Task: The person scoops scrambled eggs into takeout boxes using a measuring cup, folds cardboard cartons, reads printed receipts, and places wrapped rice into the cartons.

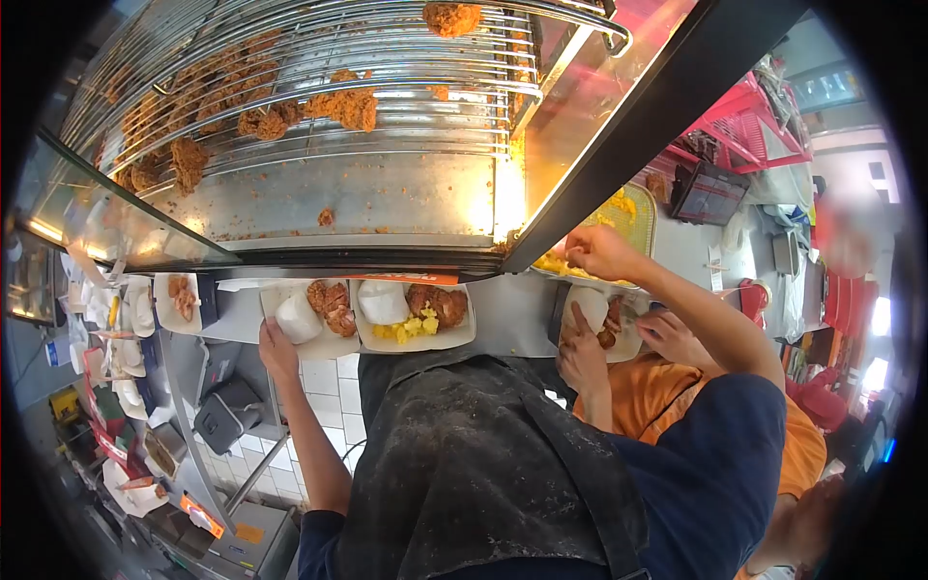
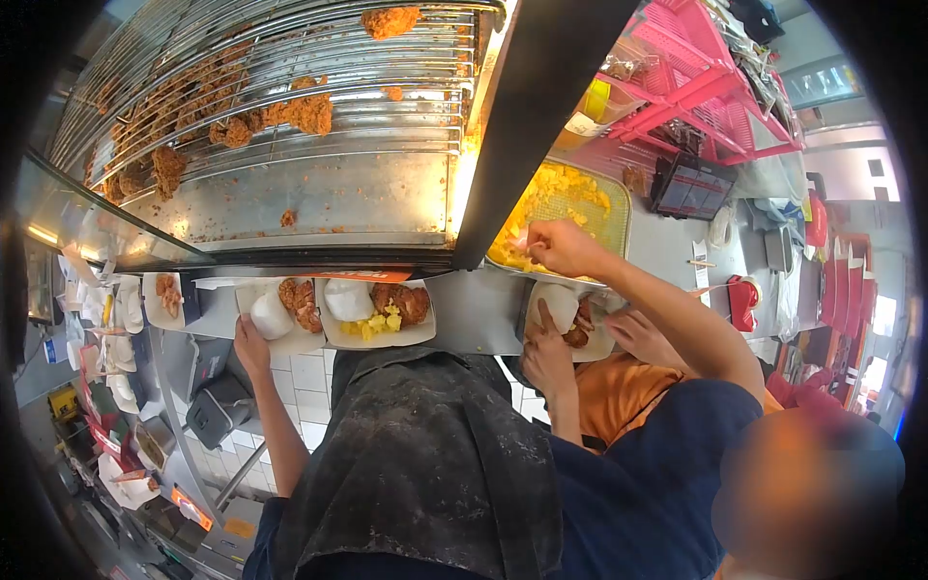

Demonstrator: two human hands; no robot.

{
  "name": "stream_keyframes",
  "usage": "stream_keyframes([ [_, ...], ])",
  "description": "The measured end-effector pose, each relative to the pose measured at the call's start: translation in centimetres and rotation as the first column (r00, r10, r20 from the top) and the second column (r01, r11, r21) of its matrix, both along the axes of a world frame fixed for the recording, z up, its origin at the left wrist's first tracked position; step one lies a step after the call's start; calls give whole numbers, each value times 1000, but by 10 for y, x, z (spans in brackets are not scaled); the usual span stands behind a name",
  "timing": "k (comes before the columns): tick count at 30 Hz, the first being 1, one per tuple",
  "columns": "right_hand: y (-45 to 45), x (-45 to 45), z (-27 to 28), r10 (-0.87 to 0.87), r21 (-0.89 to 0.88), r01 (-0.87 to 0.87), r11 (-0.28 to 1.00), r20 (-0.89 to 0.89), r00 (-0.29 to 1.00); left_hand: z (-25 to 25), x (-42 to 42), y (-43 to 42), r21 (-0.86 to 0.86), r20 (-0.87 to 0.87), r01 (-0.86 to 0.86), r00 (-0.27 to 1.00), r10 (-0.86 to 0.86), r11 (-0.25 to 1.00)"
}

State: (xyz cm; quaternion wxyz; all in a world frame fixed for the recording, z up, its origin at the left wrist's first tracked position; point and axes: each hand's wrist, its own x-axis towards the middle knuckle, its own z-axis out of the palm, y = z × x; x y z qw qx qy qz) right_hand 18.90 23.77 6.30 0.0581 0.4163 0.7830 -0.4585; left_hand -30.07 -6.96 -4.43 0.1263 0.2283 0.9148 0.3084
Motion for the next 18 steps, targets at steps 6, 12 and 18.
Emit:
stream_keyframes([
  [6, 28, 30, -24, -426, -472, 332, 817, -107, 898, 4, 2, 2, 13, 7, -3, 1000, 2, 1000],
  [12, 46, 66, -17, -516, -581, 364, 728, -114, 849, 8, 3, 1, 49, 62, 11, 998, -14, 999],
  [18, 42, 75, 60, -578, -385, 464, 798, -268, 771, 47, -1, -2, -10, -92, 549, 832, -547, 836],
])
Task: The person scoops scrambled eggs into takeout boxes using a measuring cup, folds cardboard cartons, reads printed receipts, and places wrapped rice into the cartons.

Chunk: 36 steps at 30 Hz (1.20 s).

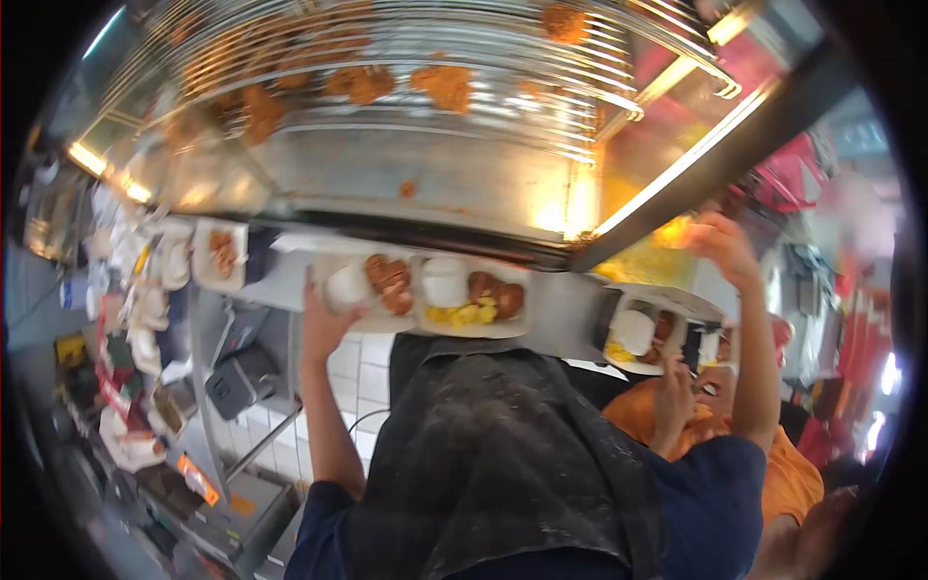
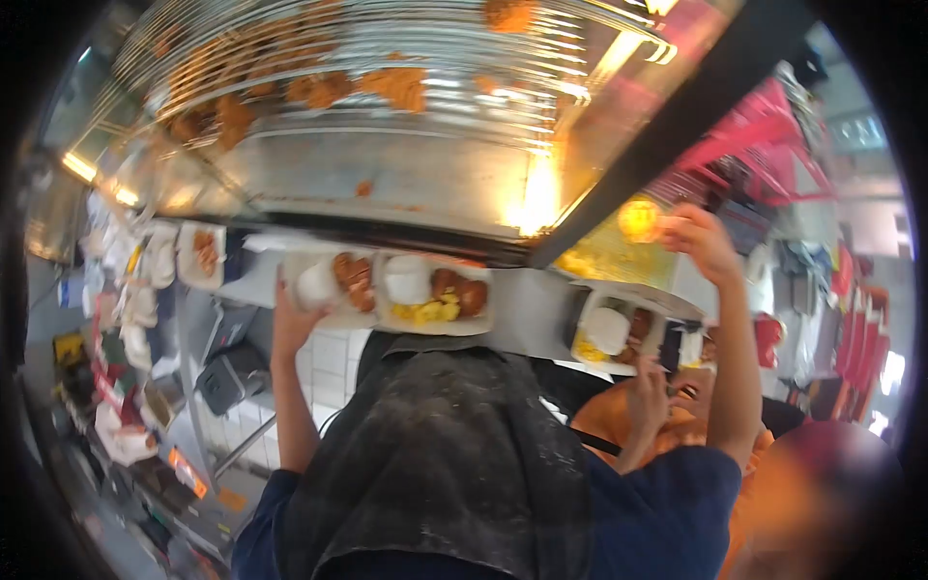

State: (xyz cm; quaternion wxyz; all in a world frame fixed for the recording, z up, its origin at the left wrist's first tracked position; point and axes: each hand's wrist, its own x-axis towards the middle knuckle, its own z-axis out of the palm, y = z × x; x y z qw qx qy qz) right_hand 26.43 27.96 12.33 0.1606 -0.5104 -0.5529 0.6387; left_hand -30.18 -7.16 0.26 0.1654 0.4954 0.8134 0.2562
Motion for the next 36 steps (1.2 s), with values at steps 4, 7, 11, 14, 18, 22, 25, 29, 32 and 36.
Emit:
stream_keyframes([
  [4, -22, 22, 57, -155, 165, 220, 962, -335, 929, 12, -16, 4, 1, 63, -24, 998, 24, 1000],
  [7, -74, 16, 84, -55, 434, 217, 875, -356, 933, 12, -32, 8, -121, 65, -5, 998, 13, 993],
  [11, -152, -70, 105, -103, 254, 285, 924, -553, 827, 12, -47, 10, -191, 39, 43, 999, -36, 981],
  [14, -217, -170, 100, -138, 348, 215, 912, -234, 962, 11, -54, 8, -179, 99, 79, 993, -62, 981],
  [18, -289, -324, 35, -97, 479, 136, 867, -104, 990, 5, -69, 6, -103, 238, 132, 966, -104, 986],
  [22, -336, -394, -114, 44, 822, -267, 503, 284, 958, -3, -80, 4, -153, 324, 163, 940, -107, 975],
  [25, -343, -403, -116, -77, 893, -171, 416, 222, 972, -16, -81, 4, -132, 277, 141, 956, -100, 981],
  [29, -347, -404, -111, -63, 919, -161, 359, 196, 978, -18, -85, 4, -73, 264, 152, 956, -128, 986],
  [32, -351, -404, -107, -119, 931, -101, 350, 151, 981, -21, -85, 1, -37, 266, 159, 953, -144, 987],
  [36, -357, -402, -112, -63, 863, -240, 445, 297, 953, -25, -86, 1, -21, 241, 186, 954, -176, 982],
])
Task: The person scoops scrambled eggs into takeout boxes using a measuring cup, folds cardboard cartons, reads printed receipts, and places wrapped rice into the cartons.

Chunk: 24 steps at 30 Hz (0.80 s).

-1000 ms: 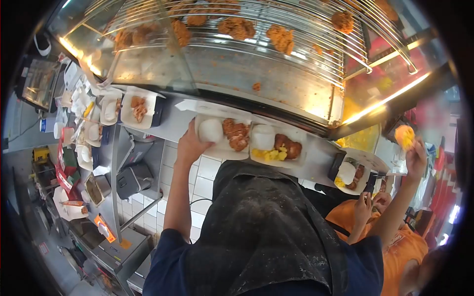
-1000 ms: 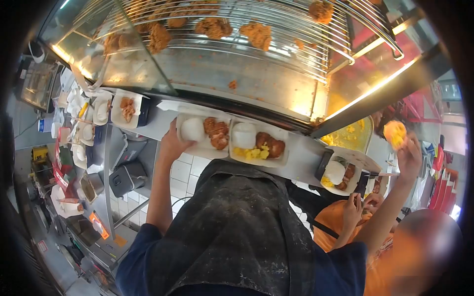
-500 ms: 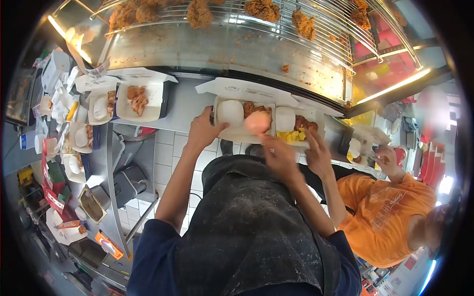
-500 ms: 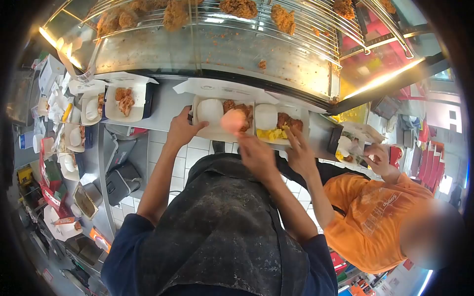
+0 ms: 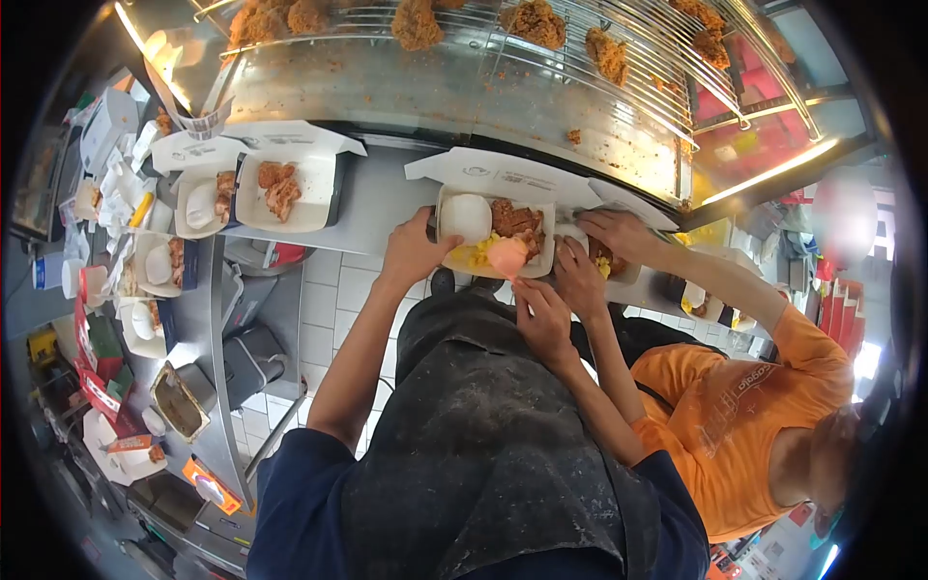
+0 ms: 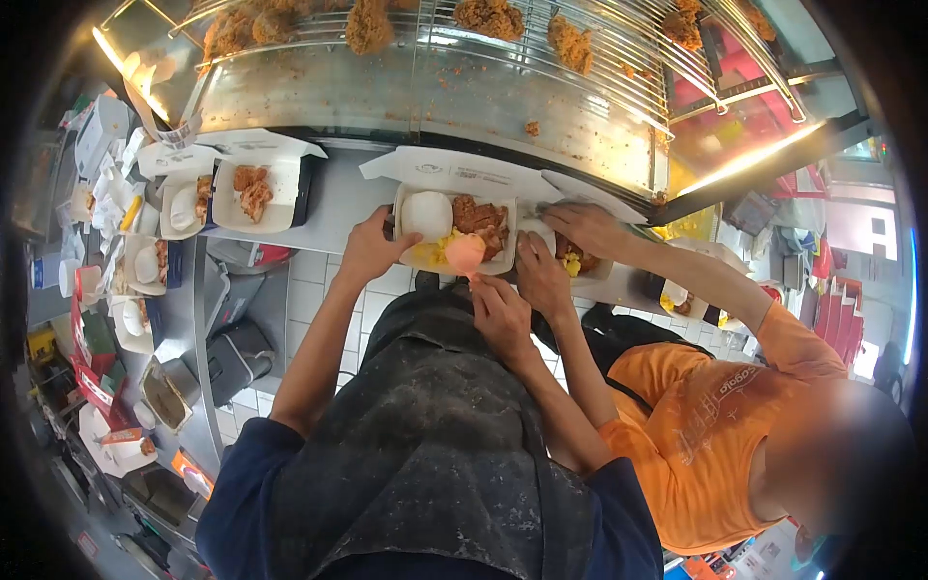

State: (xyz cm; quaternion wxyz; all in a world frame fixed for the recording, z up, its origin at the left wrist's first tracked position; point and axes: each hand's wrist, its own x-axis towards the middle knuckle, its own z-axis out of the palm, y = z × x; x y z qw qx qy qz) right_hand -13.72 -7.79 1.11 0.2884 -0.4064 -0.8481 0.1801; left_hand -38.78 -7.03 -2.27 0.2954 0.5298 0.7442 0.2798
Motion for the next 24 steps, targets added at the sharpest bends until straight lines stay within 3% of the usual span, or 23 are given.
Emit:
stream_keyframes([
  [3, -9, -2, 15, -100, 100, 115, 988, -144, 984, 7, -1, -1, -95, 57, -10, 998, 16, 995],
  [5, -7, -1, 11, -76, -162, 65, 985, -63, 995, 14, -1, -5, -42, 156, -33, 987, 40, 999],
  [6, -3, 2, 12, -79, -153, 67, 986, -68, 995, 18, -2, -4, 12, 260, -82, 963, 77, 997],
  [8, -4, 7, 36, -271, -277, 209, 938, -208, 940, 35, -13, -10, 127, 260, -275, 936, 236, 953],
  [9, -2, 18, 40, -293, -405, 156, 901, -300, 908, 36, -20, -15, 269, 95, -361, 933, 348, 893],
  [10, 2, 28, 49, -296, -398, 164, 903, -299, 907, 36, -32, -15, 432, -49, -408, 880, 473, 804],
  [12, 4, 48, 76, -462, -614, 50, 788, -536, 707, 41, -56, -13, 578, -302, -381, 721, 623, 722],
  [13, 8, 59, 88, -457, -561, 37, 827, -632, 626, 37, -65, -15, 580, -299, -378, 725, 621, 721],
  [14, 14, 72, 100, -439, -503, 31, 864, -720, 538, 31, -73, -19, 416, -399, -396, 730, 555, 819],
  [15, 21, 93, 110, -451, -472, 88, 877, -747, 489, 24, -80, -21, 236, -485, -406, 738, 469, 883],
  [16, 28, 114, 122, -458, -441, 147, 885, -773, 438, 15, -87, -23, 243, -480, -397, 744, 465, 885],
  [18, 52, 139, 160, -496, -380, 376, 845, -820, 287, 2, -94, -23, 80, -479, -275, 832, 279, 958],
  [19, 65, 156, 165, -489, -360, 410, 838, -827, 275, 8, -86, -20, 81, -481, -243, 840, 251, 967],
  [22, 107, 202, 178, -663, -364, 704, 610, -720, 203, 4, -58, -20, 60, -438, -136, 887, 148, 989],
  [24, 152, 246, 149, -624, -249, 735, 631, -726, 291, 5, -36, -20, 87, -331, -59, 940, 85, 994],
])
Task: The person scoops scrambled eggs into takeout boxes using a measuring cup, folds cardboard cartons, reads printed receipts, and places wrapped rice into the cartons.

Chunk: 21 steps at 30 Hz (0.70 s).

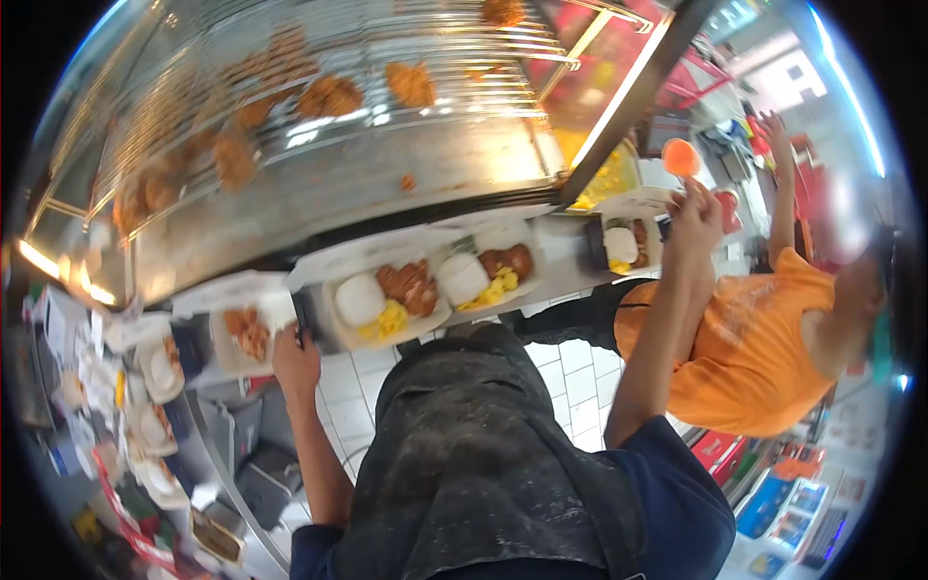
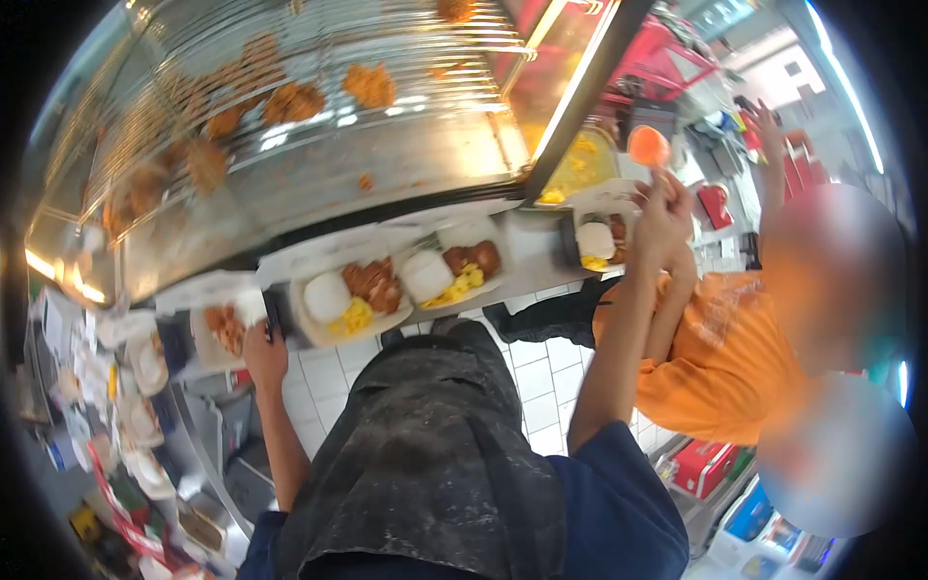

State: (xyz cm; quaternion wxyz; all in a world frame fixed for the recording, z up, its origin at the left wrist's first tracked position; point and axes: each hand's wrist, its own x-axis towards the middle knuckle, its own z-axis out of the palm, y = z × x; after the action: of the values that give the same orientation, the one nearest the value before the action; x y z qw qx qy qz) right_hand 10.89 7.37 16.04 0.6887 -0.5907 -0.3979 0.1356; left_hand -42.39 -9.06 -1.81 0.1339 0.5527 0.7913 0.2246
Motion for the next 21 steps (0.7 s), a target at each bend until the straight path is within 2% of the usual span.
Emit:
stream_keyframes([
  [2, 46, 28, -16, -53, -149, 76, 986, 150, 987, 5, 22, 4, 17, 82, 24, 996, -25, 1000],
  [3, 80, 66, -44, -102, -218, 205, 954, 408, 907, 1, 25, 5, 34, 70, 44, 996, -46, 998],
  [4, 95, 71, -40, -24, -330, 293, 897, 627, 778, -6, 27, 6, 10, 109, 28, 994, -28, 1000],
  [5, 124, 100, -56, 152, -461, 200, 864, 618, 771, -9, 31, 11, -14, 148, 7, 989, -5, 1000],
  [7, 167, 120, -65, 310, -642, 310, 701, 665, 679, 13, 58, 19, 5, 185, -24, 982, 22, 1000],
  [8, 180, 127, -72, 303, -640, 305, 706, 661, 687, 21, 71, 22, 8, 232, -68, 971, 64, 998],
  [9, 191, 131, -76, 365, -625, 341, 702, 727, 581, 19, 74, 22, 17, 222, -67, 973, 61, 998],
  [10, 201, 136, -83, 425, -607, 374, 701, 777, 465, 12, 72, 20, 8, 131, -50, 990, 49, 999],
  [11, 213, 144, -99, 430, -610, 359, 706, 773, 467, 9, 72, 21, -1, 38, -38, 999, 38, 999],
  [12, 224, 152, -121, 438, -615, 343, 710, 767, 468, 10, 74, 23, 6, 29, -43, 999, 43, 999],
  [14, 231, 152, -153, 588, -716, 177, 676, 668, 456, 15, 78, 24, -79, 60, -103, 992, 108, 991],
  [15, 231, 144, -155, 591, -719, 167, 675, 662, 462, 18, 83, 26, -39, 14, -95, 995, 95, 995],
  [17, 220, 118, -141, 658, -733, -89, 675, 543, 522, 17, 86, 28, -43, -15, -114, 993, 113, 993],
  [18, 213, 112, -138, 665, -737, -95, 669, 536, 520, 14, 86, 27, -40, -32, -131, 991, 130, 991],
  [20, 201, 98, -131, 828, -751, -367, 549, 428, 362, 7, 84, 25, -35, -10, -145, 989, 145, 989],
  [21, 195, 90, -119, 834, -751, -377, 542, 426, 351, 4, 83, 23, -30, 17, -151, 988, 152, 988],
])
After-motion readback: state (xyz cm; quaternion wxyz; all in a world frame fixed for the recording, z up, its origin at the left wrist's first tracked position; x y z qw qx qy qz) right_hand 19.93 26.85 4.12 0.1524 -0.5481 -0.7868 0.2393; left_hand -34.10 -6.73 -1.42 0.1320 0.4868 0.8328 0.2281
